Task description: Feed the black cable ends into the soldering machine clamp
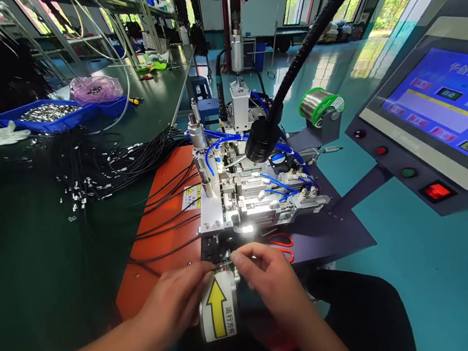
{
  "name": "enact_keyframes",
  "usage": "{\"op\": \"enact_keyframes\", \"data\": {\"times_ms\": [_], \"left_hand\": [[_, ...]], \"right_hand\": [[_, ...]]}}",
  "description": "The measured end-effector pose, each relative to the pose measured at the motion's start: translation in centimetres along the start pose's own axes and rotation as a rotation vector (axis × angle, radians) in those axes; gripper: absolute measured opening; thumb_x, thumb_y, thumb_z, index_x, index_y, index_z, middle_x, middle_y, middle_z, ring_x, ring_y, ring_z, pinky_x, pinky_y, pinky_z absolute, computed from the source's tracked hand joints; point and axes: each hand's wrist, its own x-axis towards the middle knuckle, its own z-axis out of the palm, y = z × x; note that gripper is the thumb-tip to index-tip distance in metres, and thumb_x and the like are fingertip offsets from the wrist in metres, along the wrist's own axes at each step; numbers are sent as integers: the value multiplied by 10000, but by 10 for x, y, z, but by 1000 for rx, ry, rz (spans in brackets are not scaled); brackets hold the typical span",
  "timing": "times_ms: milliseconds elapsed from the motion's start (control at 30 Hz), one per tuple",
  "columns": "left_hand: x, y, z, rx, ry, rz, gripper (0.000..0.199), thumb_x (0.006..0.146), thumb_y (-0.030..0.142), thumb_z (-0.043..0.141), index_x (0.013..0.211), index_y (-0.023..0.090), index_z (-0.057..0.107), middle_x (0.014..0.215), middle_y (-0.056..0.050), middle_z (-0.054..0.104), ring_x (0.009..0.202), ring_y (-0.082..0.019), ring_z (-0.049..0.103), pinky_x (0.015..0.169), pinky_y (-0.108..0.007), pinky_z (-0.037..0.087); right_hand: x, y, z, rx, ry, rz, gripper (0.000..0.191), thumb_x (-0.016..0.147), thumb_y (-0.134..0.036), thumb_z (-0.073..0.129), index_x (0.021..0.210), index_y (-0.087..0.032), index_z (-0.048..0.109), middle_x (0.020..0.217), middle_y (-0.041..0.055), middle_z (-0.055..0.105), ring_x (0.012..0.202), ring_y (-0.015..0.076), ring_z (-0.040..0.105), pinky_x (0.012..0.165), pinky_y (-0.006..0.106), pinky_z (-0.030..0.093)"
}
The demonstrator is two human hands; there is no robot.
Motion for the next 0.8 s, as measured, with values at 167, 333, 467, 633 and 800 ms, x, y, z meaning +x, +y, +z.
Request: {"op": "enact_keyframes", "data": {"times_ms": [167,333,467,633,800], "left_hand": [[-2,-1,1,7,12,0,191,1015,185,385,944,187,562,648,18,589,517,-118,516,534,-223,381],[-2,0,0,5,1,-5,195,1016,190,386,933,187,562,625,24,576,512,-118,520,532,-222,381],[-1,-1,0,8,16,6,200,1022,203,389,928,186,565,607,28,567,501,-118,510,527,-224,376],[-1,0,0,5,8,19,207,1020,212,390,940,186,579,632,13,587,525,-128,524,531,-227,381],[0,1,-1,-3,-3,21,213,1019,206,385,953,185,586,640,9,599,525,-131,528,534,-230,384]], "right_hand": [[2,-1,0,64,-60,25,276,851,-440,723,912,-171,703,641,-48,495,545,75,378,470,203,272],[0,-7,0,61,-69,24,221,839,-383,733,912,-176,716,693,-34,576,565,78,449,498,203,334],[1,-9,0,49,-75,5,192,849,-365,719,904,-181,715,774,-13,649,671,108,560,602,223,431],[4,-8,-1,-22,-97,-40,171,860,-337,704,911,-174,710,836,11,669,789,150,596,715,269,464],[4,-11,-4,-79,-149,-36,175,867,-350,694,856,-175,691,736,-17,590,685,124,510,614,243,393]]}}
